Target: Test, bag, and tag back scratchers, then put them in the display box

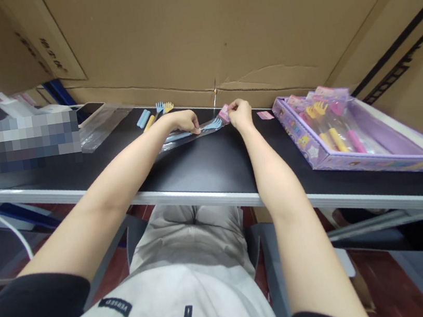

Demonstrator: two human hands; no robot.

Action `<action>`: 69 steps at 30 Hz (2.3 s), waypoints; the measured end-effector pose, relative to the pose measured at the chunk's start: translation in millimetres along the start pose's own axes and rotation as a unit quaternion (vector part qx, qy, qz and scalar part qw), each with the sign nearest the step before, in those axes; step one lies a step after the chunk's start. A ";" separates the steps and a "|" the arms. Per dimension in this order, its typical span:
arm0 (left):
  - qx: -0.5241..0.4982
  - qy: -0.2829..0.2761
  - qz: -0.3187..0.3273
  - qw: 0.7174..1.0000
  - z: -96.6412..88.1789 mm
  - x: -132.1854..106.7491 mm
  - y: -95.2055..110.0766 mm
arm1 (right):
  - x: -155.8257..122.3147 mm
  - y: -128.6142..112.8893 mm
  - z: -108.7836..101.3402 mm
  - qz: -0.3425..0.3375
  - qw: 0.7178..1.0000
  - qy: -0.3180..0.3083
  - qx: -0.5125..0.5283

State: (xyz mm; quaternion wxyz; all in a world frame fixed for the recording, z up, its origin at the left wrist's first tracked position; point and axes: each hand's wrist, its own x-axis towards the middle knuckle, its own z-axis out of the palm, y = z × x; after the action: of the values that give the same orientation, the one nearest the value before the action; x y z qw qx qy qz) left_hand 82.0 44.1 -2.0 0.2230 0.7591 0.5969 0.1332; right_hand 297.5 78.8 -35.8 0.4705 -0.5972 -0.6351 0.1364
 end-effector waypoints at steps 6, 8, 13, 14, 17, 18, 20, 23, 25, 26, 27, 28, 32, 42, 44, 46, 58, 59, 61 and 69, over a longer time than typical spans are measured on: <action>-0.055 0.016 -0.005 0.998 1.9 -13.9 -12.0 | 11.4 9.5 12.1 -0.104 0.994 0.018 0.008; -0.128 0.070 -0.030 0.989 2.4 -15.8 -15.1 | 16.0 12.1 14.3 -0.146 0.989 0.031 0.006; -0.374 0.225 -0.090 0.895 -0.9 -10.9 -21.7 | 11.3 1.4 17.5 -0.198 0.980 0.034 -0.007; -0.420 0.246 -0.098 0.868 -2.3 -9.3 -22.4 | 6.2 -4.1 18.1 -0.203 0.979 0.022 -0.008; -0.530 0.287 -0.117 0.789 -6.9 -5.5 -24.1 | -14.8 -24.5 20.2 -0.239 0.970 -0.036 -0.022; -0.556 0.297 -0.125 0.766 -8.2 -4.4 -24.9 | -22.5 -31.4 20.9 -0.254 0.965 -0.063 -0.032; -0.598 0.312 -0.139 0.725 -10.4 -1.9 -27.1 | -36.5 -43.8 22.4 -0.279 0.951 -0.117 -0.055; -0.647 0.331 -0.149 0.671 -12.6 3.7 -31.5 | -50.2 -55.2 24.7 -0.309 0.925 -0.200 -0.098; -0.673 0.342 -0.143 0.640 -13.2 8.3 -34.0 | -53.6 -57.5 25.5 -0.317 0.909 -0.236 -0.130; -0.685 0.347 -0.139 0.626 -13.2 10.8 -34.9 | -53.8 -57.4 25.7 -0.317 0.906 -0.242 -0.143; -0.695 0.351 -0.136 0.613 -13.1 13.2 -35.6 | -53.3 -56.8 25.5 -0.316 0.905 -0.241 -0.154; -0.704 0.356 -0.135 0.600 -12.8 15.4 -35.8 | -52.5 -56.0 25.1 -0.313 0.906 -0.234 -0.160; -0.717 0.378 -0.138 0.569 -11.0 20.1 -34.2 | -49.9 -53.7 22.4 -0.311 0.914 -0.212 -0.154; -0.707 0.356 -0.139 0.595 -2.5 9.9 -21.3 | -56.2 -59.6 17.5 -0.301 0.912 -0.206 -0.188; -0.713 0.348 -0.130 0.594 -1.4 8.3 -20.0 | -55.2 -58.3 17.4 -0.301 0.911 -0.201 -0.197; -0.720 0.337 -0.127 0.594 -0.2 6.4 -19.5 | -53.1 -55.6 17.4 -0.298 0.913 -0.193 -0.203; -0.702 0.271 -0.150 0.641 8.2 4.3 -17.5 | -31.4 -31.3 13.2 -0.248 0.949 -0.055 -0.185; -0.703 0.263 -0.146 0.644 9.4 4.0 -15.5 | -33.9 -33.2 14.1 -0.252 0.948 -0.056 -0.184; -0.708 0.241 -0.143 0.649 11.8 3.1 -11.0 | -40.8 -38.5 17.2 -0.253 0.945 -0.079 -0.191; -0.716 0.182 -0.121 0.663 17.7 4.0 -2.5 | -47.4 -53.1 24.9 -0.213 0.952 -0.165 -0.145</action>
State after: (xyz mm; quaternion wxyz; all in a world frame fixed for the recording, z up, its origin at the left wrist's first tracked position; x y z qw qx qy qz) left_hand 89.1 45.2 -18.8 0.5987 0.2468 0.4329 0.6271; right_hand 237.7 33.2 -30.3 0.2860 -0.4790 -0.8291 0.0358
